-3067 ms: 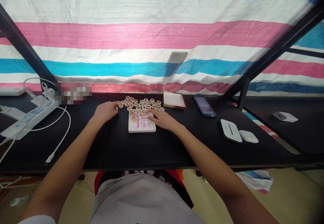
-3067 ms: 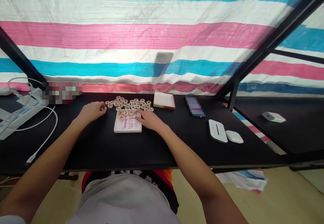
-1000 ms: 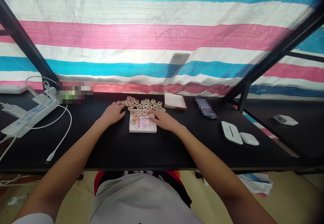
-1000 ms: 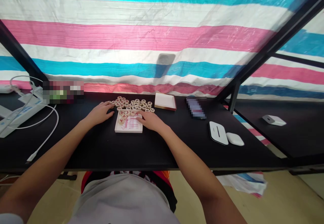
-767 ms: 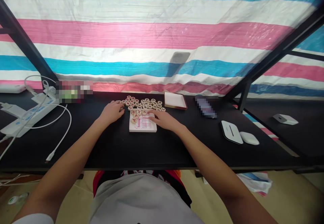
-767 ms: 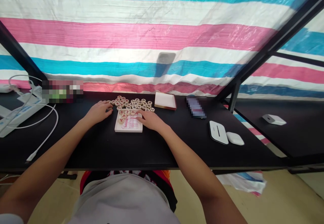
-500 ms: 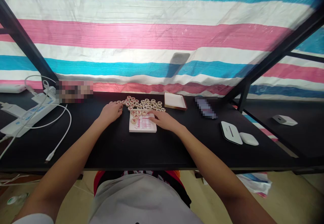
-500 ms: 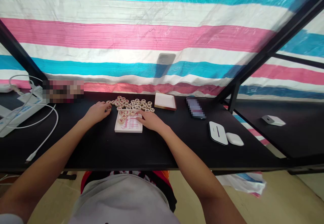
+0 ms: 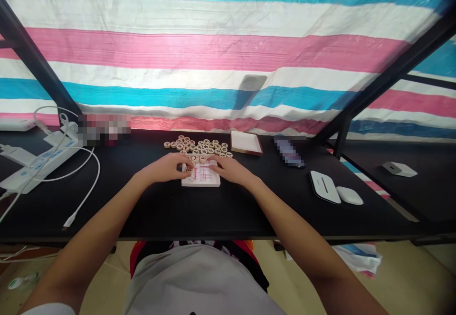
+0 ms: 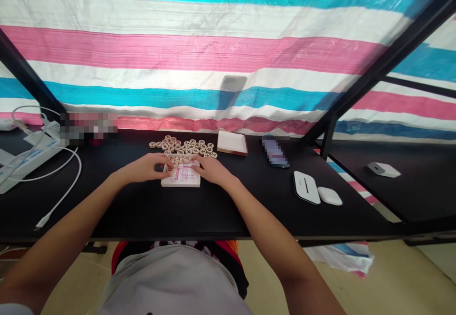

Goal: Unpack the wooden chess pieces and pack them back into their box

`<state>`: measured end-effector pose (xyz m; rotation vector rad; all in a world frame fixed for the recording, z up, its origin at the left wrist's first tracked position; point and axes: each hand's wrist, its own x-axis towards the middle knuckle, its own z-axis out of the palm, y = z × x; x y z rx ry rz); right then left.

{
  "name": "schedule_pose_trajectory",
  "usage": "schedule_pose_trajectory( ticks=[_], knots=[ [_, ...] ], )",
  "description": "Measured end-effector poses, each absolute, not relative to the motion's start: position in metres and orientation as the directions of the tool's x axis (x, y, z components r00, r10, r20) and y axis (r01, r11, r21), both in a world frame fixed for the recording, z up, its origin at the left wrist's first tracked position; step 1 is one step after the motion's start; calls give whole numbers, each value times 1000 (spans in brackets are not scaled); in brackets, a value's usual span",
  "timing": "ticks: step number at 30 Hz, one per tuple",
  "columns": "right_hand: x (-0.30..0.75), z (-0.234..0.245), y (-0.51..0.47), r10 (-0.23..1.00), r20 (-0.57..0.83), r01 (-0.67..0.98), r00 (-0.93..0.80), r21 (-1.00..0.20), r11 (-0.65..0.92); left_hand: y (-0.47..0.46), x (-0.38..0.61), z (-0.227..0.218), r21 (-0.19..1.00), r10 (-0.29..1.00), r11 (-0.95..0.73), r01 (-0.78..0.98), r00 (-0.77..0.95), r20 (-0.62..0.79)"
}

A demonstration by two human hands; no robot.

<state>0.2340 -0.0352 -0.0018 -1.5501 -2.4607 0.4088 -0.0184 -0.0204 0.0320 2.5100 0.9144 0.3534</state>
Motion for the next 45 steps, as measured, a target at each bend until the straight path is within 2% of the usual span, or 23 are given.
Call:
schedule_pose_trajectory(
  ticks=[7,13,17,23,28,33,45],
  knots=[
    [234,-2,-35,903,41,839,-428,-353,413,-20,-14,22,419,586,-742,523,810,28],
    [234,-2,-35,908,29,847,-418,-350,401,-16,-16,20,419,566,-750,512,824,6],
    [234,-4,-34,903,40,841,-427,-350,413,-18,-15,18,391,582,-756,525,813,33],
    [234,-3,-35,907,33,844,-419,-354,403,-22,-10,16,342,581,-790,509,799,153],
    [234,-2,-35,908,29,846,-418,-351,400,-20,-9,9,188,561,-828,529,795,231],
    [233,-3,-35,905,40,845,-424,-343,411,-16,-11,5,67,539,-839,540,806,246],
    [236,-7,-33,903,44,838,-427,-357,413,-15,-9,4,46,524,-847,529,820,229]
  ],
)
